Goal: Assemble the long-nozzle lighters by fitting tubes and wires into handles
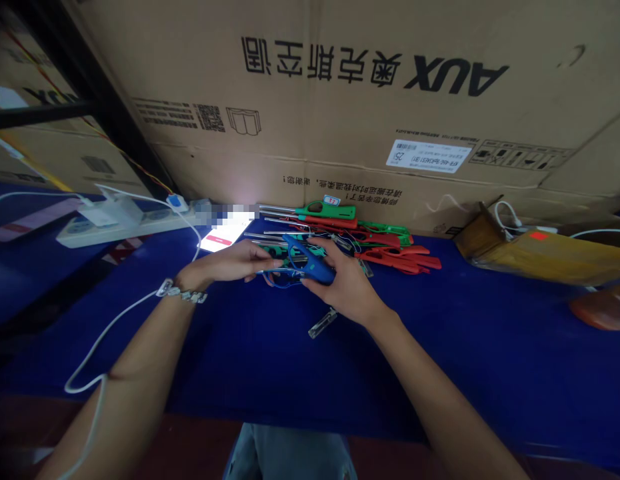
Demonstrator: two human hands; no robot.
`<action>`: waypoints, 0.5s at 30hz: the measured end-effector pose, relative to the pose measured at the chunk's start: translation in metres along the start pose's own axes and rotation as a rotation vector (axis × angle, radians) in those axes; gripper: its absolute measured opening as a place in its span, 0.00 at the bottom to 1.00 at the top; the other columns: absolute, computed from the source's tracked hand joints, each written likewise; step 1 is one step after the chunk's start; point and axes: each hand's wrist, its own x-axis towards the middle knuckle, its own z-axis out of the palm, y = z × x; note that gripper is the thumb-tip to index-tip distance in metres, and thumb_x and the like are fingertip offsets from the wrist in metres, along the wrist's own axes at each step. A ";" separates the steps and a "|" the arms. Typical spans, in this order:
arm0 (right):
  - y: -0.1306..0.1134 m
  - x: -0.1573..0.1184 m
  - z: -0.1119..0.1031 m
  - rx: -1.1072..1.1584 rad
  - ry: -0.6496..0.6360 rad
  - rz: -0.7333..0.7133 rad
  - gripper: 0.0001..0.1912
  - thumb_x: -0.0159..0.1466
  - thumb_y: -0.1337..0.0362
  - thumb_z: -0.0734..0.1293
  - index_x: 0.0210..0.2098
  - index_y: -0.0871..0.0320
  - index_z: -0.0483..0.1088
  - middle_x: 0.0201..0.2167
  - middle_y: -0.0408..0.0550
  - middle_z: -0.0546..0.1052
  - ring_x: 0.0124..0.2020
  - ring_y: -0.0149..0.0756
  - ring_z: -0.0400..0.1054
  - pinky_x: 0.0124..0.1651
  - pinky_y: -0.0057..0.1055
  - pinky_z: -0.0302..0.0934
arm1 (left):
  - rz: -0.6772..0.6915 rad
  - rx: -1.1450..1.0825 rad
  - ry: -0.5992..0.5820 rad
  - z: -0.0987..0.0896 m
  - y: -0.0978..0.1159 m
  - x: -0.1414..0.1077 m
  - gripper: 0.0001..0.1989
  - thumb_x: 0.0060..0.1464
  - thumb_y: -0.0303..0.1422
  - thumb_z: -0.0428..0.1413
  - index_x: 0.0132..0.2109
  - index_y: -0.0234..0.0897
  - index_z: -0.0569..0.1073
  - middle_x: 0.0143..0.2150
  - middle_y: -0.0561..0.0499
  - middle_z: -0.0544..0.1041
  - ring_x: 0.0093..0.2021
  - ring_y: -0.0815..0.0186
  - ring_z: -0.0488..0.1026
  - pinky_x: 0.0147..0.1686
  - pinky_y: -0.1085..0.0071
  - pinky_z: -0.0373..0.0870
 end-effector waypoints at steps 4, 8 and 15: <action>-0.005 -0.002 -0.002 -0.179 -0.065 -0.095 0.24 0.62 0.58 0.71 0.57 0.49 0.71 0.44 0.47 0.80 0.40 0.43 0.76 0.47 0.40 0.69 | -0.056 -0.121 0.060 0.002 0.000 0.001 0.31 0.63 0.55 0.44 0.35 0.34 0.81 0.25 0.47 0.78 0.19 0.69 0.65 0.21 0.70 0.58; -0.008 0.000 -0.004 -0.374 -0.096 -0.202 0.23 0.63 0.53 0.70 0.57 0.48 0.74 0.43 0.49 0.80 0.40 0.43 0.76 0.45 0.39 0.68 | -0.125 -0.185 0.024 0.003 -0.005 0.003 0.41 0.64 0.58 0.34 0.34 0.32 0.81 0.20 0.45 0.75 0.17 0.68 0.63 0.22 0.67 0.57; 0.004 0.001 0.014 -0.490 -0.064 -0.385 0.20 0.65 0.53 0.69 0.56 0.50 0.75 0.37 0.50 0.76 0.42 0.43 0.72 0.47 0.42 0.67 | -0.194 -0.205 0.009 0.003 -0.002 0.004 0.43 0.63 0.58 0.32 0.37 0.30 0.82 0.26 0.42 0.78 0.21 0.65 0.66 0.25 0.67 0.58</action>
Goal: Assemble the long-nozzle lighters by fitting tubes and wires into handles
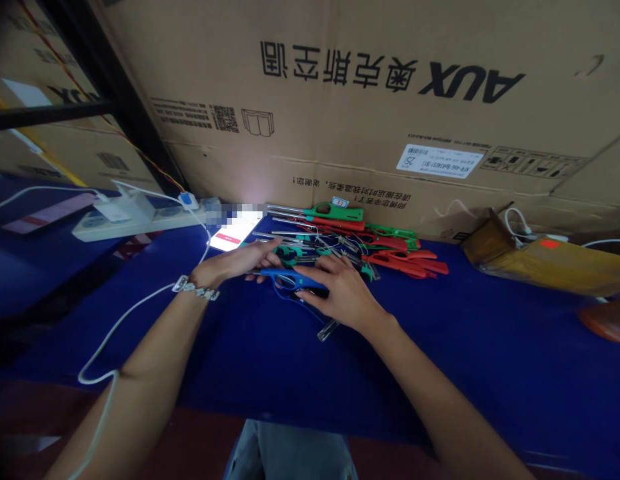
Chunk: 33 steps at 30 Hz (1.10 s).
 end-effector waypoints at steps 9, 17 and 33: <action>-0.011 -0.005 0.007 0.138 0.010 0.093 0.12 0.71 0.60 0.63 0.49 0.55 0.75 0.35 0.48 0.72 0.33 0.35 0.69 0.39 0.34 0.66 | -0.019 0.026 -0.017 0.000 0.009 -0.007 0.32 0.63 0.52 0.43 0.31 0.31 0.80 0.25 0.43 0.76 0.23 0.66 0.63 0.26 0.68 0.57; -0.019 -0.001 0.000 0.443 0.018 0.380 0.21 0.72 0.53 0.59 0.25 0.56 0.65 0.19 0.38 0.60 0.21 0.28 0.53 0.25 0.27 0.50 | -0.049 -0.072 -0.030 0.000 -0.003 0.000 0.34 0.64 0.54 0.41 0.37 0.31 0.81 0.31 0.40 0.80 0.25 0.65 0.67 0.25 0.68 0.56; -0.031 -0.002 0.009 0.119 -0.023 0.379 0.13 0.68 0.56 0.66 0.47 0.51 0.79 0.34 0.44 0.78 0.28 0.32 0.72 0.33 0.29 0.61 | -0.028 0.150 0.010 0.000 0.011 -0.010 0.28 0.57 0.55 0.51 0.27 0.35 0.76 0.20 0.49 0.70 0.20 0.67 0.64 0.24 0.68 0.59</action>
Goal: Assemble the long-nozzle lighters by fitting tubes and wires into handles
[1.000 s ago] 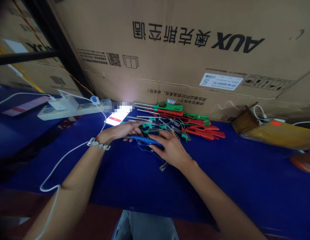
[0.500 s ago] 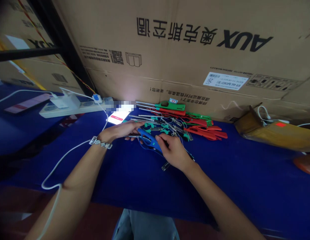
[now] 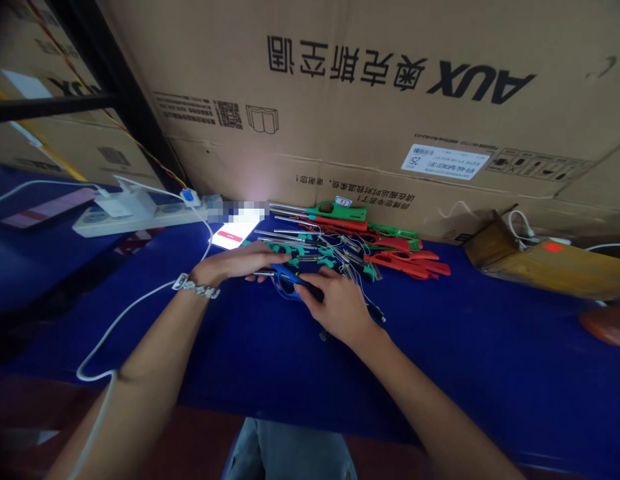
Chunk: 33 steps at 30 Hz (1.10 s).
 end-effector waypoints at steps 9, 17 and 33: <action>0.008 -0.004 0.002 -0.433 -0.020 -0.230 0.27 0.63 0.53 0.70 0.61 0.49 0.70 0.48 0.49 0.79 0.32 0.38 0.76 0.30 0.32 0.66 | 0.055 0.045 -0.033 -0.001 -0.005 0.002 0.25 0.55 0.54 0.55 0.27 0.35 0.74 0.20 0.52 0.70 0.22 0.68 0.67 0.24 0.71 0.61; 0.010 -0.001 -0.007 0.055 0.040 -0.246 0.14 0.67 0.62 0.66 0.50 0.56 0.76 0.41 0.49 0.81 0.37 0.37 0.78 0.43 0.34 0.72 | 0.017 -0.061 0.002 0.001 0.001 -0.002 0.31 0.57 0.57 0.51 0.30 0.33 0.79 0.31 0.41 0.81 0.25 0.65 0.69 0.23 0.70 0.59; 0.003 -0.003 -0.006 -0.399 -0.082 -0.237 0.22 0.72 0.51 0.59 0.60 0.49 0.70 0.47 0.52 0.77 0.31 0.36 0.74 0.28 0.30 0.58 | 0.042 -0.023 0.019 0.002 -0.010 0.006 0.34 0.57 0.60 0.48 0.35 0.33 0.81 0.28 0.46 0.78 0.25 0.67 0.67 0.24 0.72 0.58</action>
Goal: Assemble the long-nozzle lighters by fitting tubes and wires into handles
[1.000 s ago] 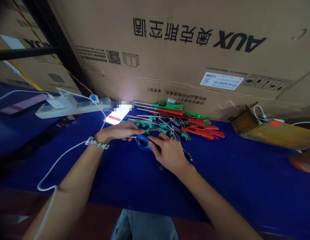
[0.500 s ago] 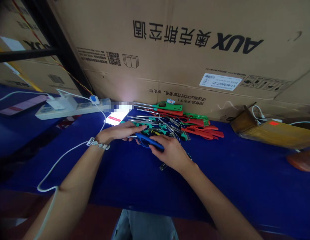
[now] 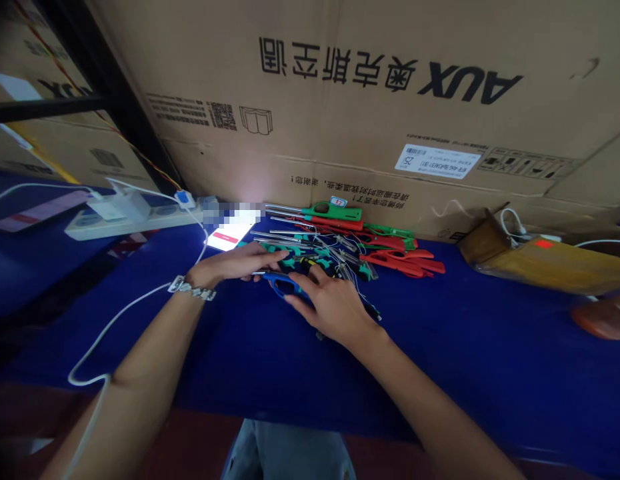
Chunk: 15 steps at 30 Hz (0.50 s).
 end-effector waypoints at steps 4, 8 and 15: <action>0.006 0.000 0.005 0.028 0.061 -0.028 0.26 0.68 0.46 0.63 0.61 0.48 0.69 0.49 0.51 0.77 0.37 0.38 0.75 0.31 0.29 0.61 | -0.016 -0.031 0.005 0.000 0.003 -0.002 0.32 0.57 0.59 0.49 0.33 0.33 0.80 0.26 0.46 0.77 0.23 0.67 0.67 0.24 0.71 0.57; 0.008 0.003 0.009 0.049 0.094 -0.024 0.23 0.67 0.49 0.66 0.59 0.49 0.72 0.44 0.50 0.77 0.37 0.38 0.74 0.31 0.29 0.62 | -0.022 -0.057 0.009 0.001 0.004 -0.002 0.30 0.57 0.58 0.51 0.30 0.34 0.77 0.23 0.47 0.74 0.22 0.67 0.66 0.24 0.70 0.56; 0.000 0.005 0.013 0.049 0.119 0.040 0.21 0.65 0.51 0.70 0.55 0.47 0.74 0.44 0.50 0.75 0.41 0.39 0.72 0.36 0.31 0.65 | 0.010 -0.015 -0.004 -0.001 0.000 -0.001 0.28 0.56 0.57 0.53 0.28 0.35 0.76 0.21 0.49 0.71 0.22 0.66 0.65 0.24 0.69 0.58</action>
